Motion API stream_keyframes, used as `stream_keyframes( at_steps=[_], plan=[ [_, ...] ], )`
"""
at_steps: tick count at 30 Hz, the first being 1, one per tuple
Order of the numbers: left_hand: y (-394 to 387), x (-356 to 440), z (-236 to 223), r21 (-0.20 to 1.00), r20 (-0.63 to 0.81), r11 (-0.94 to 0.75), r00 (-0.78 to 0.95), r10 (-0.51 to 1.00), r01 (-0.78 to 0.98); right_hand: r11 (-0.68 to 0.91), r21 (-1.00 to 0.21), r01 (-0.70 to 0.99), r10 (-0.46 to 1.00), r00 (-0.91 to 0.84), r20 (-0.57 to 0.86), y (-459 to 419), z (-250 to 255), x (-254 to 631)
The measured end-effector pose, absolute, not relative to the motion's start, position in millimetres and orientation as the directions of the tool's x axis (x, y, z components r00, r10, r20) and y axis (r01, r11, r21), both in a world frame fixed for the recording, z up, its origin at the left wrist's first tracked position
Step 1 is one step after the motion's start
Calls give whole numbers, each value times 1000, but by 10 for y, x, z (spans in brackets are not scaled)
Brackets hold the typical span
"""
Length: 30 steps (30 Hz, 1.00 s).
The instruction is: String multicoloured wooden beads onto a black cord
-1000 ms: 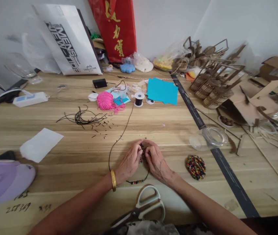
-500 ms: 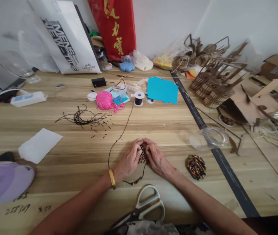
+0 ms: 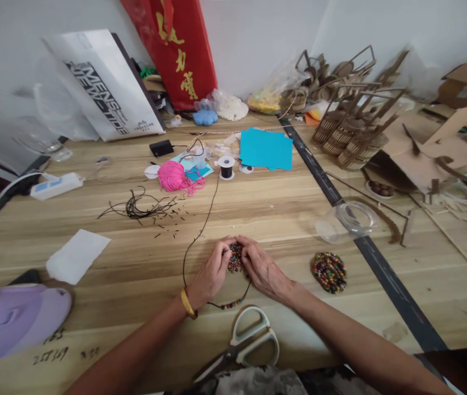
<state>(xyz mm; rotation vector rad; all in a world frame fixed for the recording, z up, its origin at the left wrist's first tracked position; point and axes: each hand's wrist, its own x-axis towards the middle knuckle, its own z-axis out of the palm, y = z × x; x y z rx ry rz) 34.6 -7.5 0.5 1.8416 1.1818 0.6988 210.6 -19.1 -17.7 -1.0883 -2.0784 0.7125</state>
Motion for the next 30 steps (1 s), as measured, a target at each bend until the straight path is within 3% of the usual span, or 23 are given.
stream_keyframes(
  at_steps=[12,30],
  plan=[
    [-47,332,82,840,27,-248,418,908,483,539,-701,467,836,-397,379,-180,-190,2093],
    [-95,267,47,840,15,-231,404,915,492,544,-711,444,823,-447,351,-206,-166,2055]
  ],
)
